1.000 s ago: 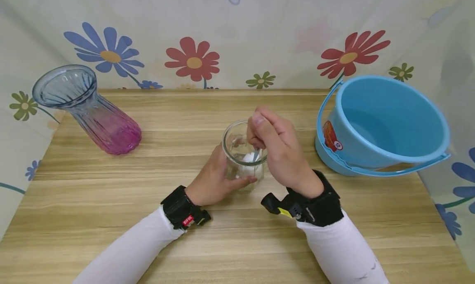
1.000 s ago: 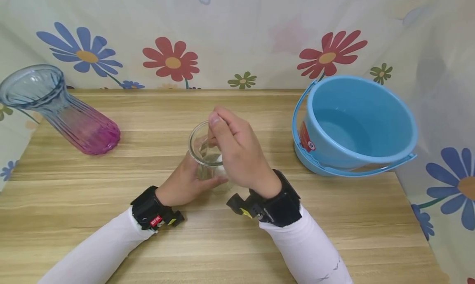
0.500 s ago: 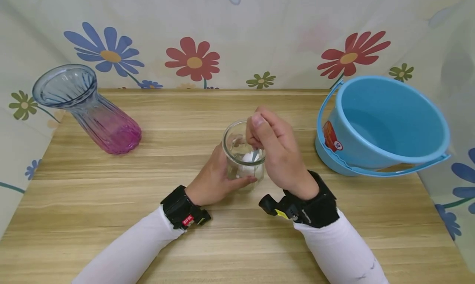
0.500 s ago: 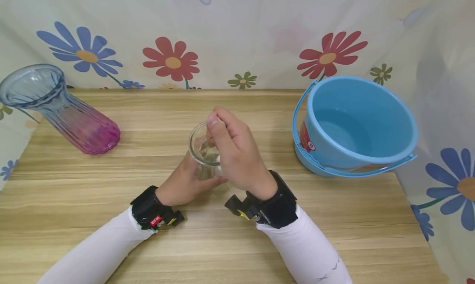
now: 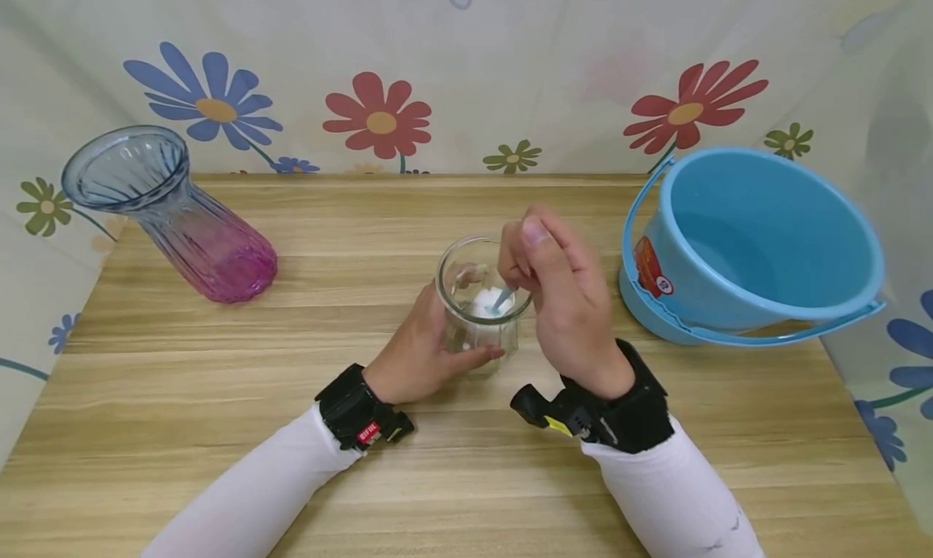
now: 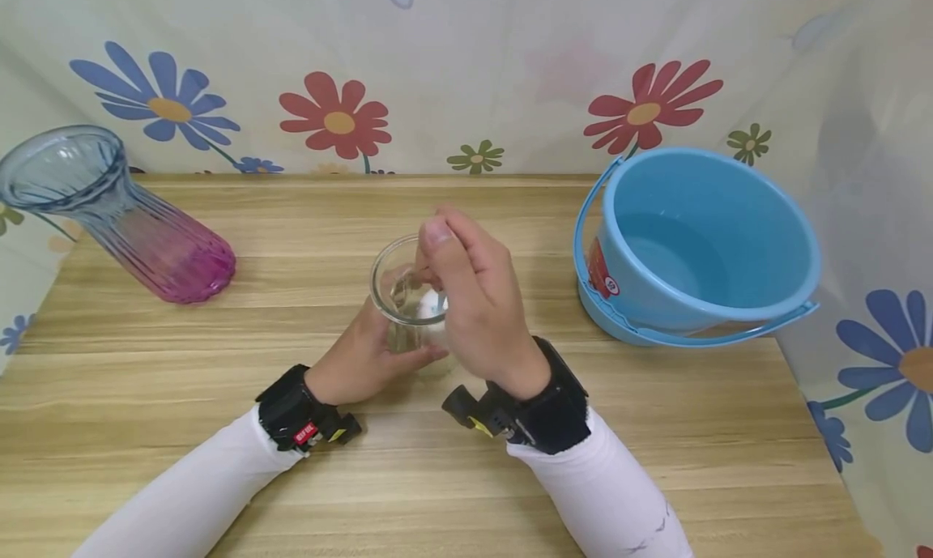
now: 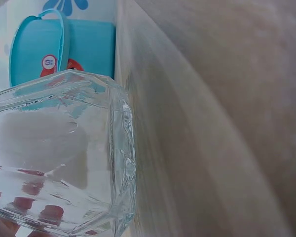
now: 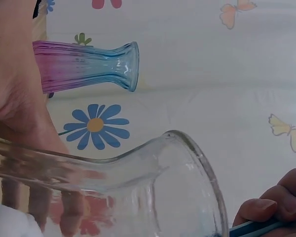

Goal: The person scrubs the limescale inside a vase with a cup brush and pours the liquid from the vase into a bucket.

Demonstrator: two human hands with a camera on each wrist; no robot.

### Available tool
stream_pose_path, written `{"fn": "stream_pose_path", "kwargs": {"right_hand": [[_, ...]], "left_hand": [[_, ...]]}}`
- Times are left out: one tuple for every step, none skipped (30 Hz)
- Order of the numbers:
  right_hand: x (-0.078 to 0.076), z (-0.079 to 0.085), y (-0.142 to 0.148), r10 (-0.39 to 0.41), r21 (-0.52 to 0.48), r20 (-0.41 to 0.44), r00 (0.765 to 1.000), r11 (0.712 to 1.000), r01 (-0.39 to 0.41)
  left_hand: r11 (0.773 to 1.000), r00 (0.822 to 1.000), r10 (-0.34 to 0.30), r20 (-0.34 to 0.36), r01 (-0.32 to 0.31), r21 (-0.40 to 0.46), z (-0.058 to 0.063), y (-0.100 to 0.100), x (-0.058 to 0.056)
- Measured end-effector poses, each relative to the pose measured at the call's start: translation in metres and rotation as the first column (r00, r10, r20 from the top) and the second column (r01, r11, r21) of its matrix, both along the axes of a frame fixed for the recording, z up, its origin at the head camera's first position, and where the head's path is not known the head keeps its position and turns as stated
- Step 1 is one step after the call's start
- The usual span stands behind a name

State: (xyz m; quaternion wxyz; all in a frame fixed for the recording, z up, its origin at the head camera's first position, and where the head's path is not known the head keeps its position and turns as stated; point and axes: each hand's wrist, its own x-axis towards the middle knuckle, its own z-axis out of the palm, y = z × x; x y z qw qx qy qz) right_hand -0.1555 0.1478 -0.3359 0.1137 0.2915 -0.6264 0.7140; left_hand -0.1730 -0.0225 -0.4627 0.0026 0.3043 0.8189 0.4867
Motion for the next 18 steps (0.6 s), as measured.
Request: {"fn": "stream_pose_path", "kwargs": {"right_hand": [[0.0002,0.0001,0.0001,0.0,-0.009,-0.009,1.0,1.0,0.0],[0.0005,0.0,-0.0001,0.001,-0.019,-0.018,1.0,1.0,-0.001],[0.0004,-0.0004,-0.0003,0.005,-0.028,-0.027,1.0,1.0,-0.006],[0.0003,-0.0005,-0.0008,0.008,-0.031,-0.031,0.999,0.999,-0.009],[0.0,-0.0006,-0.0015,0.01,-0.029,-0.032,0.999,1.0,-0.011],[-0.0004,-0.0011,-0.0021,0.009,-0.018,-0.031,0.999,1.0,-0.009],[-0.0009,-0.0018,-0.0028,0.006,0.0,-0.026,1.0,1.0,-0.006],[-0.0013,-0.0022,-0.0033,0.002,0.021,-0.022,1.0,1.0,-0.002],[-0.0017,-0.0026,-0.0035,-0.003,0.046,-0.018,1.0,0.999,0.004],[-0.0021,-0.0029,-0.0038,-0.008,0.071,-0.013,1.0,0.997,0.009],[-0.0023,-0.0032,-0.0038,-0.013,0.095,-0.012,1.0,0.995,0.014],[-0.0025,-0.0036,-0.0036,-0.015,0.114,-0.011,1.0,0.993,0.016],[-0.0025,-0.0037,-0.0034,-0.016,0.127,-0.011,1.0,0.992,0.017],[-0.0025,-0.0035,-0.0033,-0.015,0.134,-0.013,1.0,0.991,0.017],[-0.0025,-0.0034,-0.0031,-0.014,0.138,-0.013,1.0,0.99,0.016],[-0.0025,-0.0035,-0.003,-0.011,0.141,-0.011,1.0,0.99,0.013],[-0.0024,-0.0034,-0.0029,-0.01,0.146,-0.01,1.0,0.989,0.011],[-0.0022,-0.0034,-0.0029,-0.009,0.153,-0.009,1.0,0.988,0.011]], "left_hand": [[1.0,1.0,0.0,0.005,0.0,0.004,0.0,0.0,0.0002],[1.0,1.0,0.0,0.007,0.0,0.008,0.0,-0.0001,0.0003],[1.0,1.0,0.0,0.01,0.0,0.01,0.0002,-0.0001,0.0005],[1.0,1.0,0.001,0.013,-0.001,0.01,0.0003,-0.0001,0.0006],[1.0,1.0,0.001,0.016,-0.002,0.01,0.0004,-0.0001,0.0008],[1.0,1.0,0.002,0.018,-0.002,0.01,0.0005,-0.0002,0.0011],[1.0,1.0,0.002,0.019,-0.002,0.01,0.0006,-0.0002,0.0012],[1.0,1.0,0.002,0.02,-0.002,0.01,0.0008,-0.0002,0.0011],[1.0,1.0,0.001,0.02,-0.001,0.01,0.0011,-0.0002,0.001],[1.0,1.0,0.0,0.018,0.0,0.012,0.0014,-0.0001,0.0009],[1.0,1.0,-0.002,0.014,0.002,0.014,0.0017,-0.0001,0.0009],[1.0,1.0,-0.004,0.01,0.003,0.017,0.002,0.0,0.0007],[1.0,1.0,-0.006,0.005,0.006,0.02,0.0023,0.0001,0.0004],[1.0,1.0,-0.008,0.0,0.008,0.021,0.0025,0.0002,0.0003],[1.0,1.0,-0.01,-0.005,0.01,0.022,0.0025,0.0003,0.0002],[1.0,1.0,-0.012,-0.01,0.013,0.024,0.0025,0.0003,0.0],[1.0,1.0,-0.013,-0.013,0.013,0.024,0.0023,0.0003,0.0],[1.0,1.0,-0.014,-0.014,0.015,0.028,0.002,0.0004,-0.0003]]}}
